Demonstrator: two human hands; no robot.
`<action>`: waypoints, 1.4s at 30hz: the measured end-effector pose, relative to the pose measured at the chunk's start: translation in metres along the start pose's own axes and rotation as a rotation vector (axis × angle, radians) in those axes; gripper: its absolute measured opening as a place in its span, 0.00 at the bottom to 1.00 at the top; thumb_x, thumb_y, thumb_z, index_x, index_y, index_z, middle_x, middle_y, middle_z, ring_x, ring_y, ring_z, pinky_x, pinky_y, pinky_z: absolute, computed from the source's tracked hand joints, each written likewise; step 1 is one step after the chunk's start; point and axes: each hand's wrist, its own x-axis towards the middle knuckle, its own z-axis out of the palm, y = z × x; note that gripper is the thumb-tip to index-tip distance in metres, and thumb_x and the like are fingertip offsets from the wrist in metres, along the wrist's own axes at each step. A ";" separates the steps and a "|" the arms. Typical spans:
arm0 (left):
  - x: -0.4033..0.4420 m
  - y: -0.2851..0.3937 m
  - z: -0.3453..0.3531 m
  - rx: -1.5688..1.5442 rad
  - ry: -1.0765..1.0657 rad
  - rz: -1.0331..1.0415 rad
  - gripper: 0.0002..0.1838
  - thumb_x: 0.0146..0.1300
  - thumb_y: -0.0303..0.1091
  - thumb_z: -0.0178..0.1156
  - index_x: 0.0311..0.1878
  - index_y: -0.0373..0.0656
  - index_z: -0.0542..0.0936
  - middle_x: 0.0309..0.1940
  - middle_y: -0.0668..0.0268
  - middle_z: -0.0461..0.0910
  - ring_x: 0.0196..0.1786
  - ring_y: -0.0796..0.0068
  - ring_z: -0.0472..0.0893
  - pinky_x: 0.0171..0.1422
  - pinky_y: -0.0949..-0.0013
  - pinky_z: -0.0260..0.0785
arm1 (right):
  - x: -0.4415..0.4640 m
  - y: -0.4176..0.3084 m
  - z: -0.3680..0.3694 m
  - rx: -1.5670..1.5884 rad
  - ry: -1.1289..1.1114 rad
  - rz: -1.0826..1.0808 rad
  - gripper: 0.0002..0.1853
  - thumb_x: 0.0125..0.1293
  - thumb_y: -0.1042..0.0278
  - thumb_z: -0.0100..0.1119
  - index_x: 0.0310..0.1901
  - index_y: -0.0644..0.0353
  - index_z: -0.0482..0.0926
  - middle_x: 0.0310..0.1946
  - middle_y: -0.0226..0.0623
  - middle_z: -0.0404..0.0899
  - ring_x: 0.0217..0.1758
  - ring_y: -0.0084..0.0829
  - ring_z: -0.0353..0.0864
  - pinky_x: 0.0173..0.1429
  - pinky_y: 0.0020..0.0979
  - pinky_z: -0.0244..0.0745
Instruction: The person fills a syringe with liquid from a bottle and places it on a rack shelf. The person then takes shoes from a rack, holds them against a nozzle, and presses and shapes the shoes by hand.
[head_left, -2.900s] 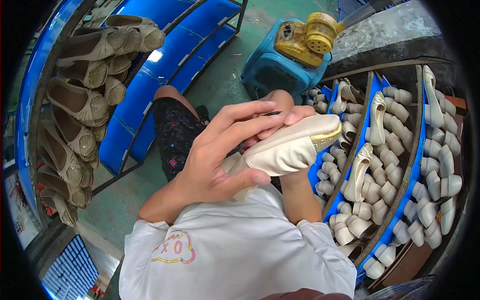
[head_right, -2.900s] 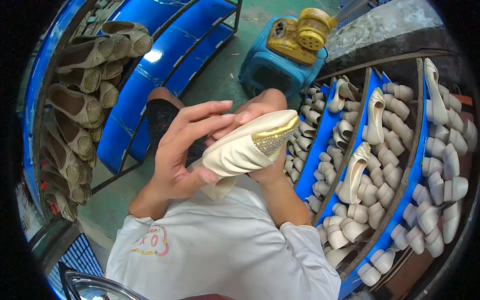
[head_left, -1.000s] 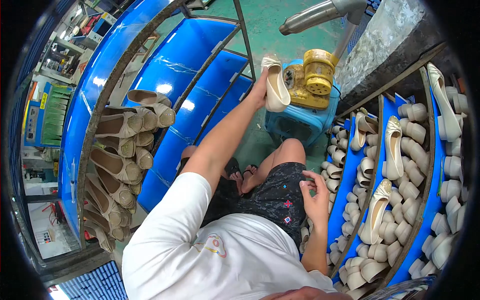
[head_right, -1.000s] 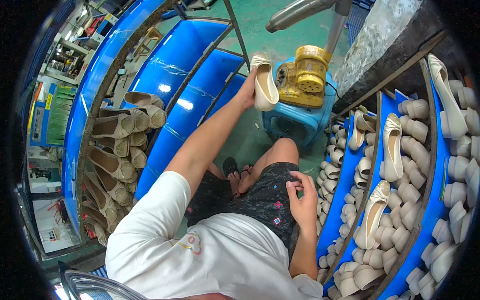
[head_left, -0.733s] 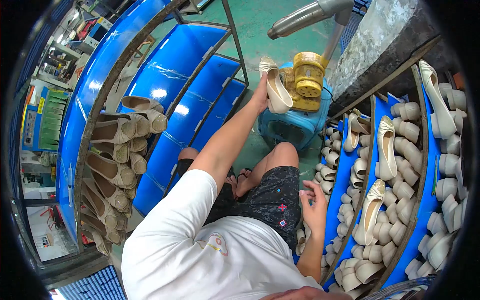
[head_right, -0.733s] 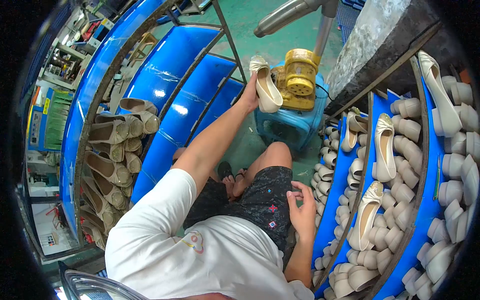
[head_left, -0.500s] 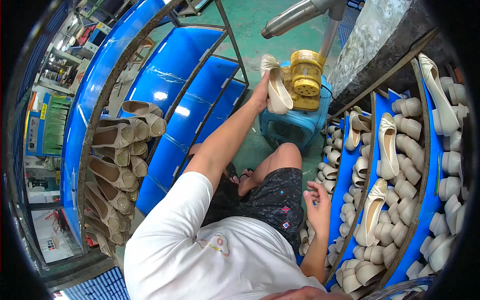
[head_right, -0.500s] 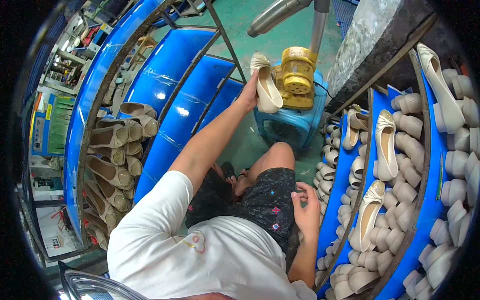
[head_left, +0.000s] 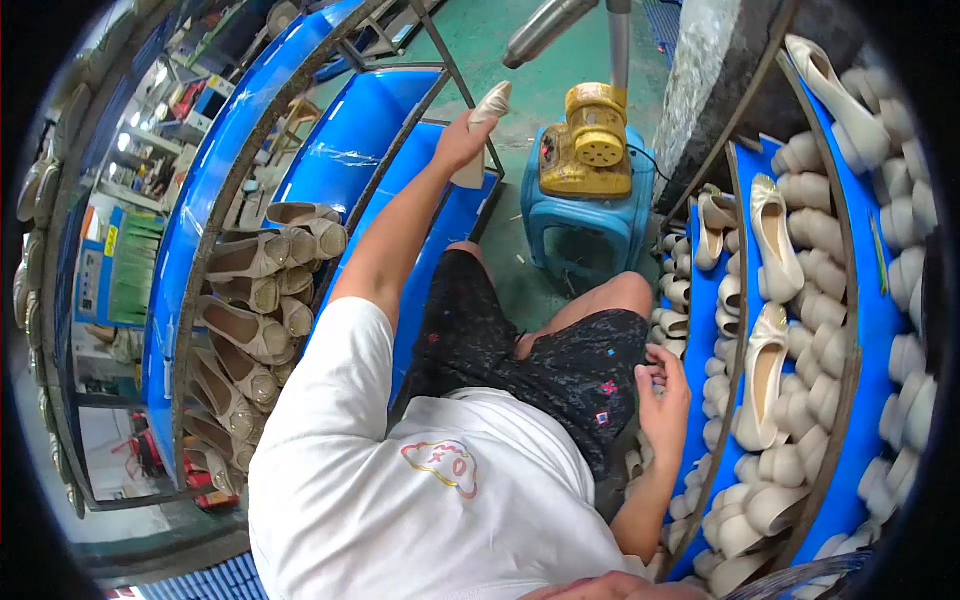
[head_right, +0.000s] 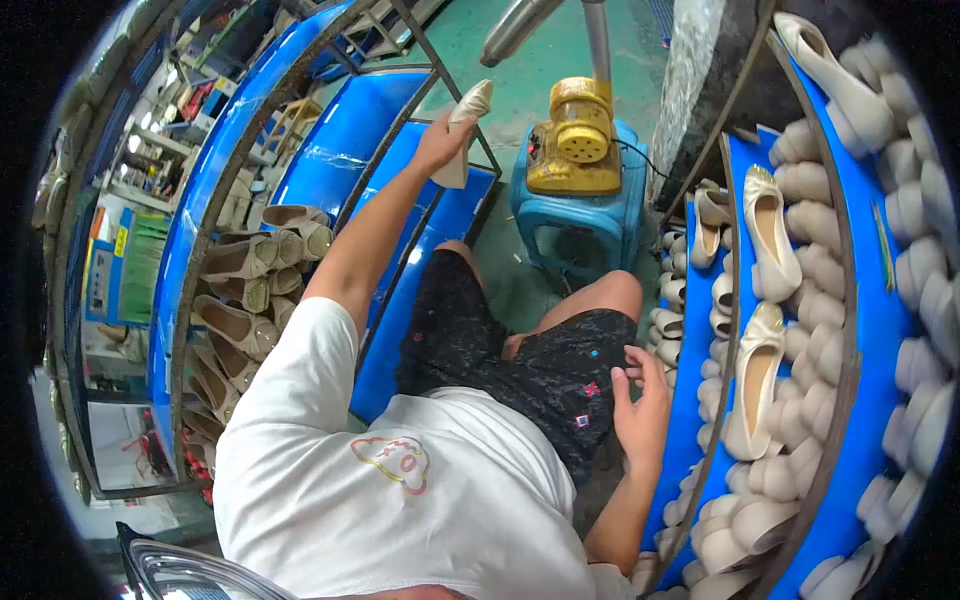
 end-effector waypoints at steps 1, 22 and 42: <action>0.005 -0.001 -0.003 0.019 0.027 0.021 0.40 0.70 0.68 0.59 0.66 0.38 0.81 0.55 0.46 0.87 0.60 0.48 0.85 0.65 0.52 0.74 | -0.009 0.007 0.002 0.022 0.029 0.023 0.18 0.71 0.72 0.66 0.62 0.62 0.81 0.52 0.43 0.85 0.49 0.35 0.84 0.56 0.35 0.78; 0.038 0.012 -0.008 0.222 0.058 0.040 0.44 0.65 0.71 0.58 0.65 0.38 0.79 0.59 0.39 0.84 0.63 0.39 0.83 0.68 0.44 0.74 | -0.122 0.056 0.027 0.076 0.215 0.209 0.16 0.74 0.73 0.63 0.61 0.66 0.81 0.48 0.44 0.86 0.46 0.31 0.86 0.55 0.32 0.79; 0.032 0.010 -0.019 0.192 0.061 0.034 0.44 0.64 0.71 0.58 0.65 0.37 0.80 0.58 0.39 0.84 0.64 0.40 0.83 0.68 0.46 0.74 | -0.115 0.034 0.047 0.009 0.186 0.165 0.16 0.72 0.75 0.64 0.59 0.65 0.82 0.47 0.43 0.86 0.44 0.30 0.84 0.54 0.33 0.79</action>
